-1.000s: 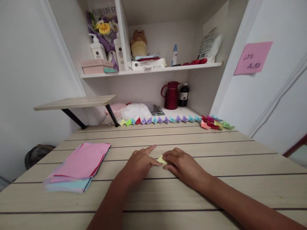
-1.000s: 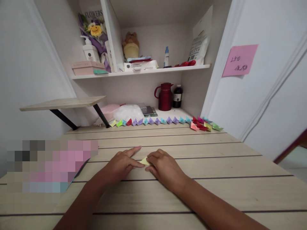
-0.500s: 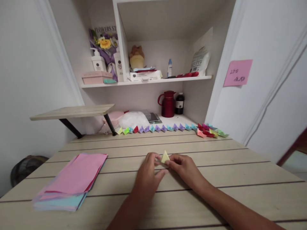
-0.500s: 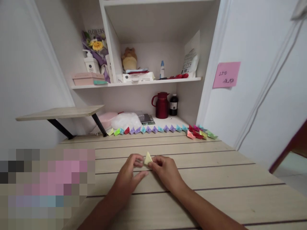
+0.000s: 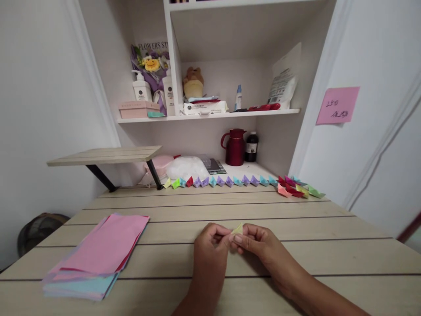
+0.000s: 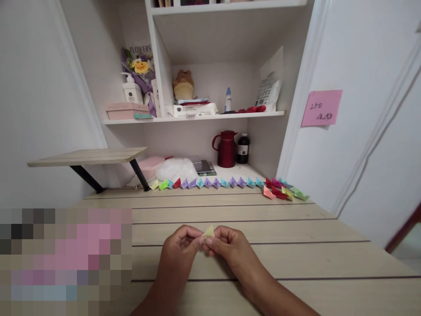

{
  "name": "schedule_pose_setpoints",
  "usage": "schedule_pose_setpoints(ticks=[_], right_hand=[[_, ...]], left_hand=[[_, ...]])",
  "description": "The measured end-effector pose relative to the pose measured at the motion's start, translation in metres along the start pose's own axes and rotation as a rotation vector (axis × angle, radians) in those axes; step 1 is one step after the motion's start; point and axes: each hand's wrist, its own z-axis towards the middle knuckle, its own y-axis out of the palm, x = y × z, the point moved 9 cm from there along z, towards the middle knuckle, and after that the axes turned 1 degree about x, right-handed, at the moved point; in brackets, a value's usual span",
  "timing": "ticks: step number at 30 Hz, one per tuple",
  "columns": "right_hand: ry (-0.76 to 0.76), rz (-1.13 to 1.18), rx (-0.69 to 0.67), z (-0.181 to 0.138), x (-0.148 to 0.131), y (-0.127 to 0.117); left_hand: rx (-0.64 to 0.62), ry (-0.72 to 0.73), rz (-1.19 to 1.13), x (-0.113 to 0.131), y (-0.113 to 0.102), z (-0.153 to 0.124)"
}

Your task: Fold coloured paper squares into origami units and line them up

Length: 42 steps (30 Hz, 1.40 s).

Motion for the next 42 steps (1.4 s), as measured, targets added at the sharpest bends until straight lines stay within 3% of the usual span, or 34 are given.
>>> schedule_pose_setpoints(ticks=[12, 15, 21, 27, 31, 34, 38, 42], right_hand=[[-0.051, -0.129, -0.011, 0.001, 0.000, -0.002], [-0.042, -0.124, -0.019, 0.002, 0.004, -0.003], [0.025, -0.169, 0.039, -0.001, 0.011, -0.008], [0.014, -0.148, 0.014, 0.000, 0.011, 0.000], [-0.114, -0.251, -0.049, -0.002, -0.006, 0.001], [-0.212, -0.257, -0.025, -0.003, -0.022, -0.009], [-0.152, -0.072, -0.043, 0.000, -0.020, -0.013], [-0.137, 0.027, -0.129, -0.003, -0.020, -0.001]], left_hand=[[-0.238, -0.421, -0.411, -0.025, 0.020, -0.016], [-0.220, -0.478, -0.475, -0.027, 0.019, -0.018], [-0.219, -0.451, -0.454, -0.027, 0.017, -0.014], [-0.213, -0.434, -0.476, -0.030, 0.016, -0.011], [-0.200, -0.468, -0.501, -0.033, 0.013, -0.008], [-0.260, -0.506, -0.498, -0.033, 0.014, -0.008], [-0.375, -0.502, -0.468, -0.027, 0.019, -0.009], [-0.460, -0.478, -0.459, -0.022, 0.025, -0.010]])
